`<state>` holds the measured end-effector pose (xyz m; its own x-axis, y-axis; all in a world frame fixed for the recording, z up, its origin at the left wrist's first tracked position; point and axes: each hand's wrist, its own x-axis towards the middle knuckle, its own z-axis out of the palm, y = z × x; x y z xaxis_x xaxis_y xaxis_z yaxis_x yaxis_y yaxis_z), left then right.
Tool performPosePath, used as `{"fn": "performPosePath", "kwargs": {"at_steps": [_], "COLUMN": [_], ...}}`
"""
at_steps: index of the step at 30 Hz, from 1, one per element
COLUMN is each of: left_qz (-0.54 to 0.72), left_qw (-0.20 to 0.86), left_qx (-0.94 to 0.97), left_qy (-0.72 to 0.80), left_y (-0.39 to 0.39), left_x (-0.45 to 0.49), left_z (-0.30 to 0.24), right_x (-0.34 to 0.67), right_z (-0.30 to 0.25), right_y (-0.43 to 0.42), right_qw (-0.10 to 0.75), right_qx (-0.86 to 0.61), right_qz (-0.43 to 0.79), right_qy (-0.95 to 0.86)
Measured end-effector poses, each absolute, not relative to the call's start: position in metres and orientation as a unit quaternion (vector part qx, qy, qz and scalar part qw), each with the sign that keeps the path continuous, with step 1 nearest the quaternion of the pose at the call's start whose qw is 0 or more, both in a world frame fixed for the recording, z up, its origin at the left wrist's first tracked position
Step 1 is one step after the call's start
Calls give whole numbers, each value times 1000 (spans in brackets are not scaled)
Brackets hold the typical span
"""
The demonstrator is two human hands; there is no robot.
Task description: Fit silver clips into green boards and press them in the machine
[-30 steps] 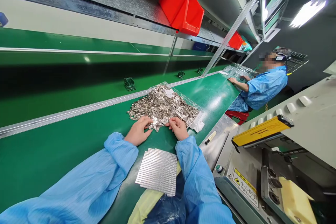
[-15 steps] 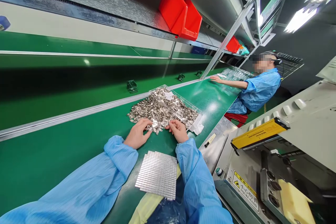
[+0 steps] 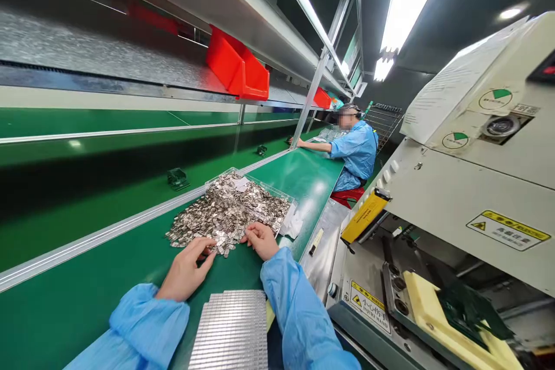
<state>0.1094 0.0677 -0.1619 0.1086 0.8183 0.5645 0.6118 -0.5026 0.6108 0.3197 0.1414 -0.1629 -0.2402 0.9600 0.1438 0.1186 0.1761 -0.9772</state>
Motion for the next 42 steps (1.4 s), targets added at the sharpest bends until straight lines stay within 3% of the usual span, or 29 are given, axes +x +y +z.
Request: {"fn": "performPosePath", "kwargs": {"at_steps": [19,42], "left_qz": [392,362], "left_qw": [177,175], "left_qx": [737,736], "left_qy": [521,545], "left_y": [64,64], "left_x": [109,109], "left_z": [-160,-155], "right_x": [321,322], "right_z": [-165,-165], "right_y": [141,141], "right_qw": [435,432], "right_qx": [-429,-427], "right_qz": [481,482], "right_qy": [-628,-631]}}
